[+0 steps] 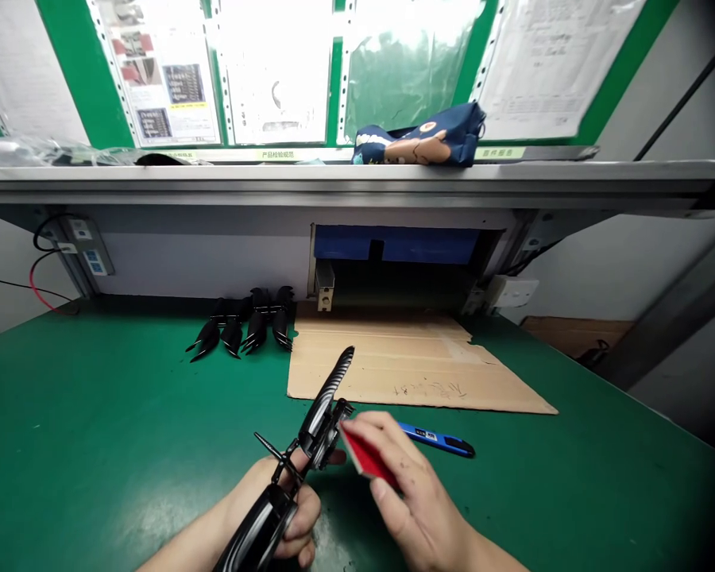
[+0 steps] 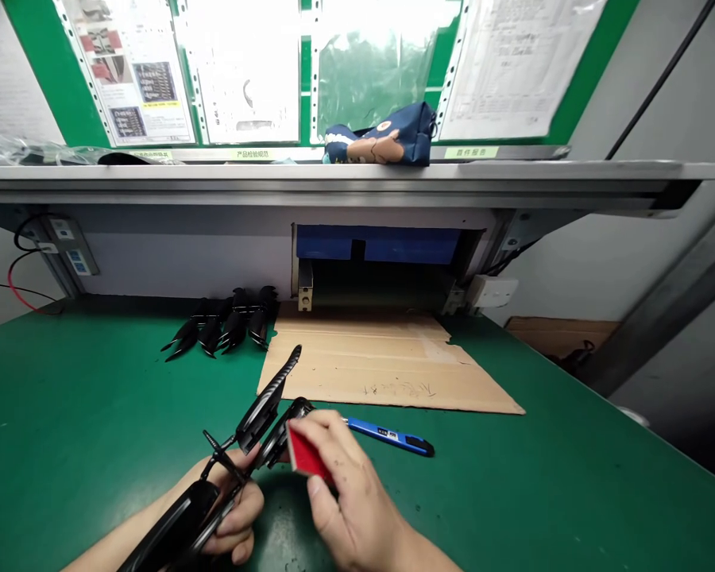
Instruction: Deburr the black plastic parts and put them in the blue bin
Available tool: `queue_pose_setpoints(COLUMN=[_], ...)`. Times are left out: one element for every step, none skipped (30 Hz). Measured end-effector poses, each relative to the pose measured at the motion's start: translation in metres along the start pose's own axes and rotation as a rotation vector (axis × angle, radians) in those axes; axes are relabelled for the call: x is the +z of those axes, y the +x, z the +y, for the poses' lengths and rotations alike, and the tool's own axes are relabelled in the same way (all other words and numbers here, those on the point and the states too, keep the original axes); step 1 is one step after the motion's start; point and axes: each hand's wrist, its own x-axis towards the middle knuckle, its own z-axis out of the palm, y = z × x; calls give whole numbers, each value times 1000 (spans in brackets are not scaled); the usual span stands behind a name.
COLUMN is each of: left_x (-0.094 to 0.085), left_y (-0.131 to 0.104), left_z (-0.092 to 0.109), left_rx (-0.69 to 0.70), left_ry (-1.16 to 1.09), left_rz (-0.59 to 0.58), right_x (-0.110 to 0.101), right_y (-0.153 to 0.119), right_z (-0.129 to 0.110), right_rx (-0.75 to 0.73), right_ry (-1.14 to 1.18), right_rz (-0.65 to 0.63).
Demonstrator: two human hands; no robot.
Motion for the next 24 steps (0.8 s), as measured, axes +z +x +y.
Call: queue_pose_setpoints(left_x=[0, 0, 0, -1, -1, -1, -1, 1, 3, 6, 9, 12, 14, 15, 16, 15, 14, 13, 13, 15, 17, 20, 25, 29], left_y=[0, 0, 0, 0, -1, -2, -2, -3, -3, -4, -4, -4, -3, -3, -2, -2, -3, -4, -7, -10, -15, -20, -24, -29], left_z=[0, 0, 0, 0, 1, 1, 2, 2, 2, 1, -1, -3, -4, -5, -5, -4, -1, 4, 10, 17, 24, 32, 38, 42], left_rx=[-3, 4, 21, 45, 65, 77, 84, 81, 74, 67, 63, 58, 53, 57, 69, 92, 125, 168, 216, 259, 291, 301, 272, 220], left_ry=[14, 28, 37, 43, 45, 50, 57, 70, 84, 98, 111, 120, 129, 137, 141, 134, 115, 93, 81, 90, 131, 211, 319, 449], left_rz=[28, 69, 110, 138, 153, 160, 164, 166, 174, 191, 208, 213, 214, 222, 229, 226, 216, 205, 196, 196, 228, 286, 350, 406], right_x=[3, 5, 6, 7, 6, 5, 4, 3, 2, 1, 1, 1, 1, 2, 3, 4, 4, 4, 4, 3, 0, -3, -6, -11], right_y=[0, 1, 2, 3, 4, 4, 4, 3, 2, 1, 0, 0, -1, -1, 0, 1, 1, 2, 3, 4, 5, 6, 6, 6], right_z=[-5, -9, -12, -14, -16, -17, -17, -17, -17, -18, -18, -18, -19, -19, -20, -21, -21, -21, -19, -17, -13, -9, -4, 1], right_rx=[-9, -7, -8, -20, -40, -65, -87, -94, -77, -43, -6, 27, 55, 71, 75, 56, 19, -17, -43, -49, -34, -2, 43, 84], right_ry=[42, 83, 125, 168, 204, 227, 236, 230, 212, 188, 170, 166, 174, 194, 218, 240, 246, 236, 208, 166, 117, 67, 23, -13], right_rz=[-24, -39, -60, -92, -127, -159, -173, -152, -90, -19, 41, 79, 96, 90, 57, 3, -55, -119, -173, -206, -208, -172, -112, -31])
